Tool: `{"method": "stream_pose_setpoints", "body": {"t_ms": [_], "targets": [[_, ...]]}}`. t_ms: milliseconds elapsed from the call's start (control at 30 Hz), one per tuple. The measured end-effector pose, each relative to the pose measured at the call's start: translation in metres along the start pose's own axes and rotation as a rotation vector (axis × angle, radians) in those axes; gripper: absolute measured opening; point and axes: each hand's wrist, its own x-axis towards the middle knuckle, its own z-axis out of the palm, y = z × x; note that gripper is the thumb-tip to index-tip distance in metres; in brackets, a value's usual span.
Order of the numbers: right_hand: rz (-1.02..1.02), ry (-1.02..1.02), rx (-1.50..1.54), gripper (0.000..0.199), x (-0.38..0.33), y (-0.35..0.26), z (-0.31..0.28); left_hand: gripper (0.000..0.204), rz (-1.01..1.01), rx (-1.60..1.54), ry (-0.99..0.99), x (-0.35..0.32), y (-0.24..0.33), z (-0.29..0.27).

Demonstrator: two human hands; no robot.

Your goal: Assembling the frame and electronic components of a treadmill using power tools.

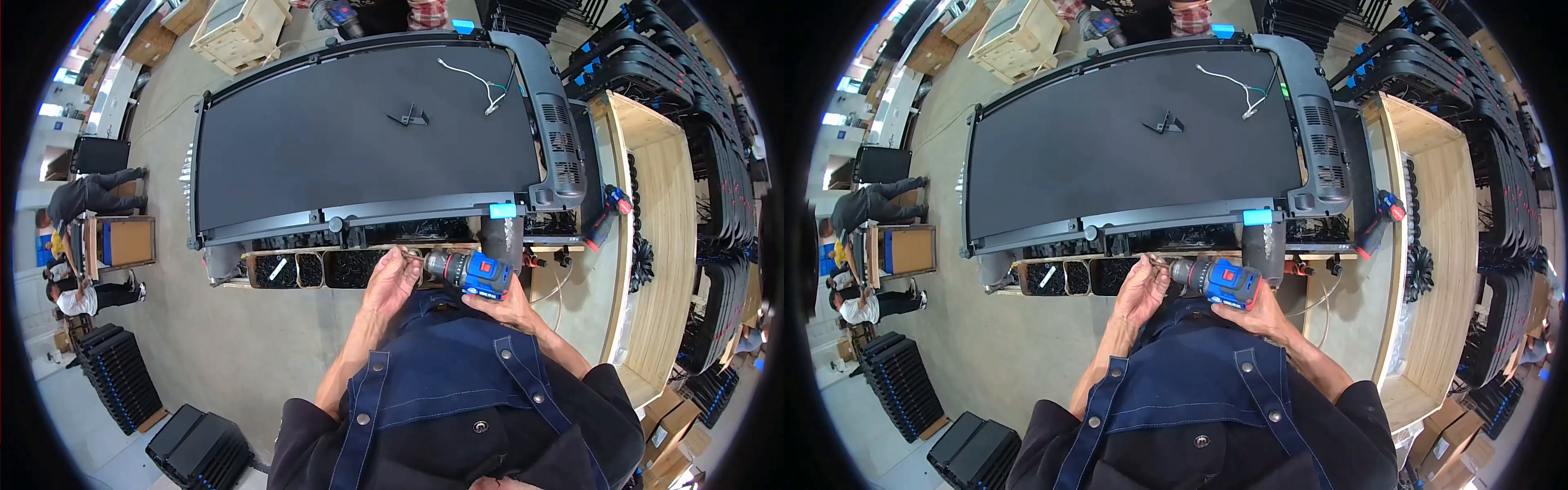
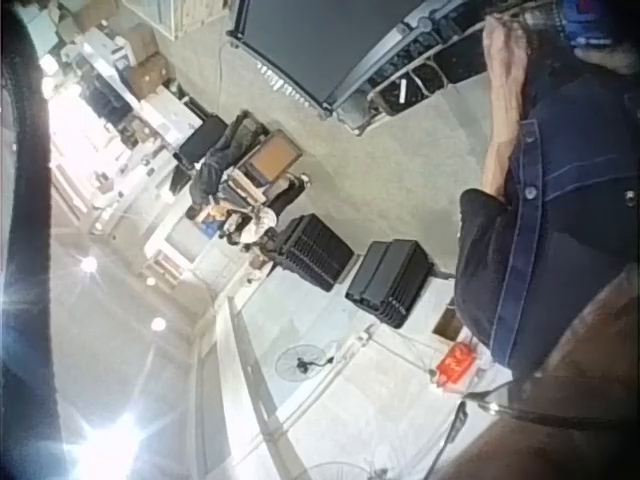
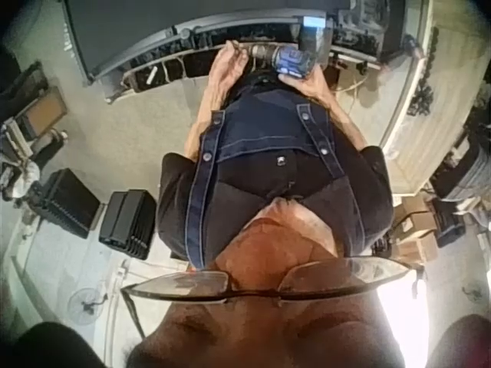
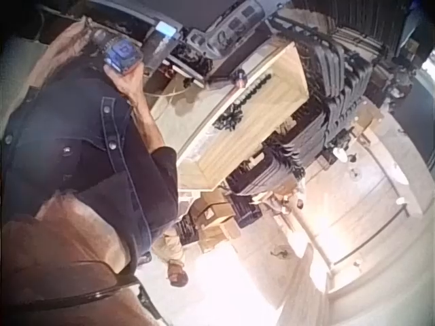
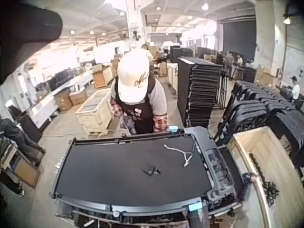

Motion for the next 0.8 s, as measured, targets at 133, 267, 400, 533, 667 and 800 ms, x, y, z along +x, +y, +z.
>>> {"method": "stream_pose_setpoints", "body": {"t_ms": [133, 267, 400, 533, 667, 800], "targets": [[-0.075, 0.043, 0.025, 0.047, 0.003, -0.003, 0.005, 0.019, 0.023, 0.061, 0.017, 0.001, 0.010, 0.012], [-0.091, -0.026, -0.126, 0.050, 0.013, -0.003, -0.005, 0.021, 0.086, 0.265, 0.067, 0.004, 0.021, 0.029], [-0.539, -0.020, -0.363, 0.065, 0.023, -0.015, -0.021, 0.025, 0.120, 0.567, 0.119, 0.010, 0.035, 0.045], [-0.486, -0.031, -0.422, 0.064, 0.026, -0.033, -0.021, 0.024, 0.094, 0.682, 0.109, 0.021, 0.045, 0.045], [-0.401, 0.083, -0.305, 0.053, 0.032, -0.021, -0.003, 0.024, 0.232, 0.790, 0.069, 0.037, 0.048, 0.063], [-0.249, 0.159, -0.110, 0.042, 0.043, -0.025, 0.011, 0.025, 0.175, 0.655, 0.094, 0.056, 0.063, 0.085]]}}
